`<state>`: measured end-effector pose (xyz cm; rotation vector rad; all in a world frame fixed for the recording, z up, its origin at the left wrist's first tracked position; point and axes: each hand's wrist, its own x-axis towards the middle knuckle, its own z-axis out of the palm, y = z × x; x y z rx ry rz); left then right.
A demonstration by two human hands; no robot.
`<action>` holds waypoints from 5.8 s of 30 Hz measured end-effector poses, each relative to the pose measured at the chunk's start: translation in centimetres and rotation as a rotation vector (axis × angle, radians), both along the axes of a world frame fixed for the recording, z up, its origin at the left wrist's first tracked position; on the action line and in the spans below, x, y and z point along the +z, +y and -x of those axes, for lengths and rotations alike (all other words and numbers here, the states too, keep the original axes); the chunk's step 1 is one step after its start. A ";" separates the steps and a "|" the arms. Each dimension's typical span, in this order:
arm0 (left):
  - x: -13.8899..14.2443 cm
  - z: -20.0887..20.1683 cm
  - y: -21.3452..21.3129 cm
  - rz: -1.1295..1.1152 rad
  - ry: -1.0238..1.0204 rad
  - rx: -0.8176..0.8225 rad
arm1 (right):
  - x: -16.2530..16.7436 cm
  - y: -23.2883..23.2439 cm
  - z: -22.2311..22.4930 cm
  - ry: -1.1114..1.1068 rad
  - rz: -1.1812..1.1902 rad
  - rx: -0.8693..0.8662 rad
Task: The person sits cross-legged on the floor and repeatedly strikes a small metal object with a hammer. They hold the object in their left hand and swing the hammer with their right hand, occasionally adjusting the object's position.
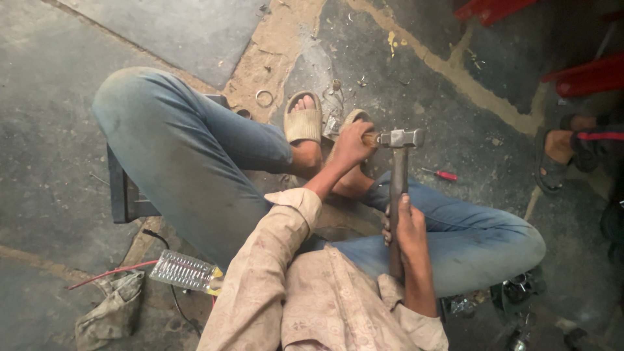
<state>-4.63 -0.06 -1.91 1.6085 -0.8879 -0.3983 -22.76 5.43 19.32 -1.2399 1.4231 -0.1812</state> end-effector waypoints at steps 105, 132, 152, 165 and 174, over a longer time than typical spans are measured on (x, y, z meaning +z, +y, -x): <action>-0.4 1.4 -0.7 0.096 -0.177 -0.096 | 0.2 -0.7 2.0 -0.017 0.112 -0.105; -1.5 1.4 -0.2 0.089 -0.054 0.029 | 1.1 1.0 0.6 0.016 -0.014 -0.068; -1.4 1.2 -0.3 0.094 -0.082 0.011 | 2.2 1.3 0.4 0.028 -0.005 -0.057; -0.7 0.9 -0.1 0.088 -0.073 0.015 | 2.3 1.5 0.4 0.053 0.008 -0.027; 0.6 0.5 0.4 -0.017 0.010 -0.012 | 1.5 1.3 0.9 0.024 0.007 -0.037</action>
